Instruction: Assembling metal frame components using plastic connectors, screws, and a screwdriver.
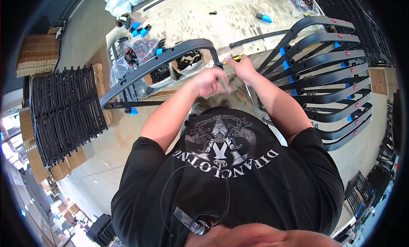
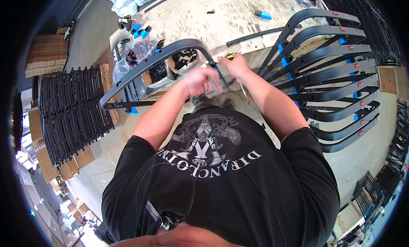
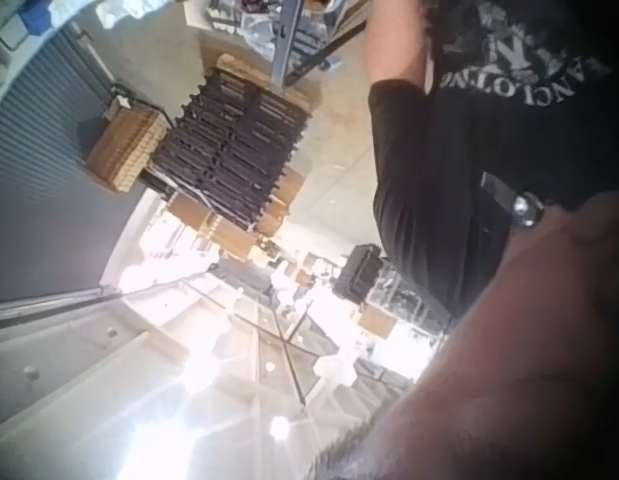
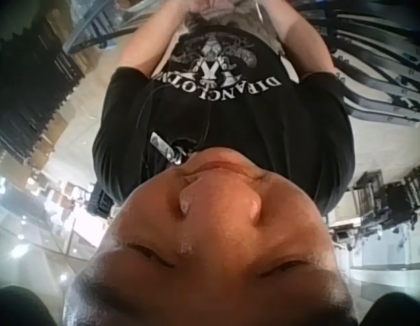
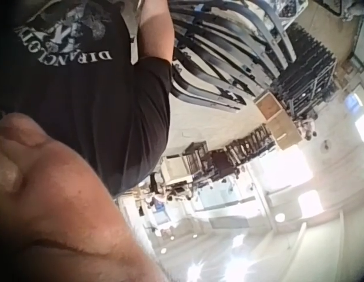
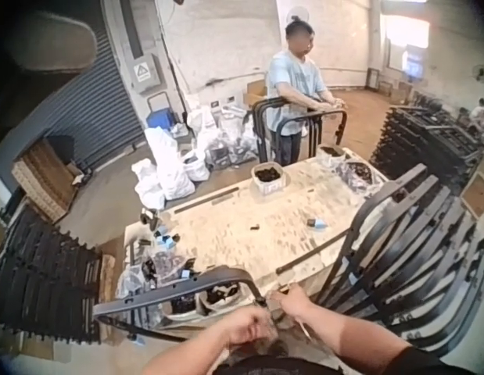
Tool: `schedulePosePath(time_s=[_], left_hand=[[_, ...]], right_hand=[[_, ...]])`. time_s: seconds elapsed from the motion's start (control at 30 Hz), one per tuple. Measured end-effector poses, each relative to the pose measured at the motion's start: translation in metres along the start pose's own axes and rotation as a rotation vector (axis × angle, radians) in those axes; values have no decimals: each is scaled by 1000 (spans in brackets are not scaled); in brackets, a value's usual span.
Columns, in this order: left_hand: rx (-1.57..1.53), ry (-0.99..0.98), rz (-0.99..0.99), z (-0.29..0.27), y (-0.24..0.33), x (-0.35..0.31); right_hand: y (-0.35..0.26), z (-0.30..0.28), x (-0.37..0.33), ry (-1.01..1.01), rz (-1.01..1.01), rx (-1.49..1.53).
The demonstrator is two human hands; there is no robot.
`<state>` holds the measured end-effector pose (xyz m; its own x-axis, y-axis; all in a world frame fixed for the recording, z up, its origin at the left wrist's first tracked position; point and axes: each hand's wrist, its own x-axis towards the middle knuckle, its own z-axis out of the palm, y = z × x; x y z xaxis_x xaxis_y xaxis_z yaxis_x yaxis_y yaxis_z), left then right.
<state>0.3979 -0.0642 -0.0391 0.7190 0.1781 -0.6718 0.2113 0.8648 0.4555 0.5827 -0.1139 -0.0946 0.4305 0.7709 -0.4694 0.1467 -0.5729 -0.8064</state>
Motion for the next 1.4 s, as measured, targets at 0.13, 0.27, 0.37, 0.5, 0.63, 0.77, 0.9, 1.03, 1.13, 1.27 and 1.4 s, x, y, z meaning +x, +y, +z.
schedulePosePath(time_s=[0.13,0.27,0.37,0.5,0.63,0.77,0.9,1.03,1.13,1.27,1.4], left_hand=[[368,106,172,-3,-34,12],[734,264,175,-21,-49,27],[459,172,170,-21,-29,25],[478,255,319,-31,-52,34],[996,516,261,-16,-57,38],[-616,-138,138,-6,-5,5],[962,312,376,-17,-51,28],[1094,522,324,-36,-65,57],[-543,-185,60,-18,-11,16],[964,547,844,-33,-86,49],[769,487,413,-8,-63,33]], right_hand=[[7,6,7,34,-35,48],[-3,7,-5,-12,-46,11],[-9,-3,-3,-81,28,13],[10,8,7,-26,-8,20],[-5,6,-4,17,-18,1],[-28,-6,-14,-105,154,26],[0,6,-1,23,-53,-1],[16,11,9,-9,-106,76],[22,8,0,71,-98,-23],[2,11,4,11,-156,99],[24,12,5,44,-107,47]])
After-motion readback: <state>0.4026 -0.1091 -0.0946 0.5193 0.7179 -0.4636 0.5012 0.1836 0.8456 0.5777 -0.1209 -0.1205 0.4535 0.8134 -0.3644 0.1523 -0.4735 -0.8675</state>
